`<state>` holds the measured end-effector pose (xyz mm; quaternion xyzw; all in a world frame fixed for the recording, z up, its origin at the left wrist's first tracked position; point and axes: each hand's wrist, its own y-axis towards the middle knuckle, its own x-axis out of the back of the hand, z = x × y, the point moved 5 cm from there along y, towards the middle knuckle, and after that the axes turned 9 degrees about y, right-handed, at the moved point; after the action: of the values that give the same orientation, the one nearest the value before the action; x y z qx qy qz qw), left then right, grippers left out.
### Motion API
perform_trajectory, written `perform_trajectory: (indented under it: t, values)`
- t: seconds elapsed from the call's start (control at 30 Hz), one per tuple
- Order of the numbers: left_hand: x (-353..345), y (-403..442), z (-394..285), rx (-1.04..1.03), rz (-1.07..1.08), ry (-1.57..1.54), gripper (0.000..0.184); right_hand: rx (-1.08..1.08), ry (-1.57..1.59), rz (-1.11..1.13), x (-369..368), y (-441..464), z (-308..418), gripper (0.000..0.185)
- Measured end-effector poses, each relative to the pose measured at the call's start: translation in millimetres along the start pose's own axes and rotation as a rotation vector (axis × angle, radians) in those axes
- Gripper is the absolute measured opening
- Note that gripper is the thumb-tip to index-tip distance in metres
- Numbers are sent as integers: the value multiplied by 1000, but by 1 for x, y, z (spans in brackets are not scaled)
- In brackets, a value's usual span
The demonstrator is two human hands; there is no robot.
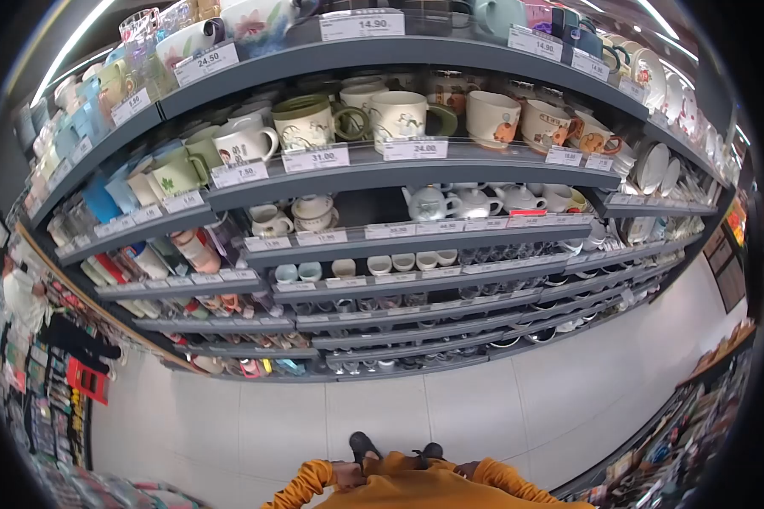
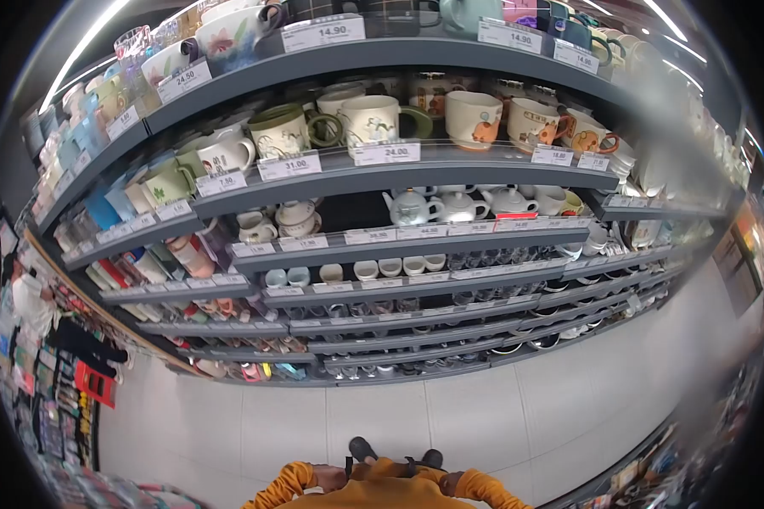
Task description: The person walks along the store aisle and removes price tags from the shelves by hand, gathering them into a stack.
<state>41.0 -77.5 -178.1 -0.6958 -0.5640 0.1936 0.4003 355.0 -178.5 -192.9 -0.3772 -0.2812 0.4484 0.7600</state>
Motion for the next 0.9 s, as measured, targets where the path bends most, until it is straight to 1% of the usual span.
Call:
perform_trajectory:
  t: [0.03,0.1,0.13,0.17,0.23,0.33,0.37,0.43,0.47,0.53,0.6,0.7,0.73,0.77,0.83,0.9]
  values:
    - [-19,20,5,94,80,-258,27,25,-19,-7,-9,5,-28,55]
    - [-36,40,-9,-98,-134,-349,39,60,25,-73,-25,-3,-72,51]
    - [-38,42,-24,-191,-239,-389,46,102,64,-71,-28,-2,-88,45]
    - [-44,48,-32,-112,-218,-309,47,145,102,-67,-31,-3,-103,39]
    - [-48,46,-61,42,-166,-151,50,211,67,-74,-35,-7,-118,37]
    - [-88,95,-45,-312,-331,450,49,317,18,-85,-44,-13,-126,34]
    - [-90,99,-46,-148,-305,315,49,367,8,-184,-42,-19,-127,32]
    - [-80,90,-67,169,-249,44,50,463,-13,-390,-36,-35,-130,28]
    - [-69,75,-86,208,-155,15,58,472,-6,-389,-37,-35,-134,29]
    - [-57,60,-105,76,-135,112,62,489,10,-382,-41,-34,-142,31]
    - [-78,85,-76,238,-101,-48,64,417,46,-370,-45,-34,-150,33]
    - [-102,123,-40,110,-122,-82,56,354,95,-335,-48,-26,-162,33]
    - [-94,108,-53,43,-184,-58,53,339,113,-318,-52,-18,-173,32]
    - [-75,73,-85,-24,-244,-32,50,324,127,-303,-53,-15,-177,32]
    - [-74,60,-94,-125,-311,-101,45,299,153,-268,-55,-18,-177,32]
    - [-88,82,-67,-186,-332,-281,39,270,182,-232,-53,-27,-170,32]
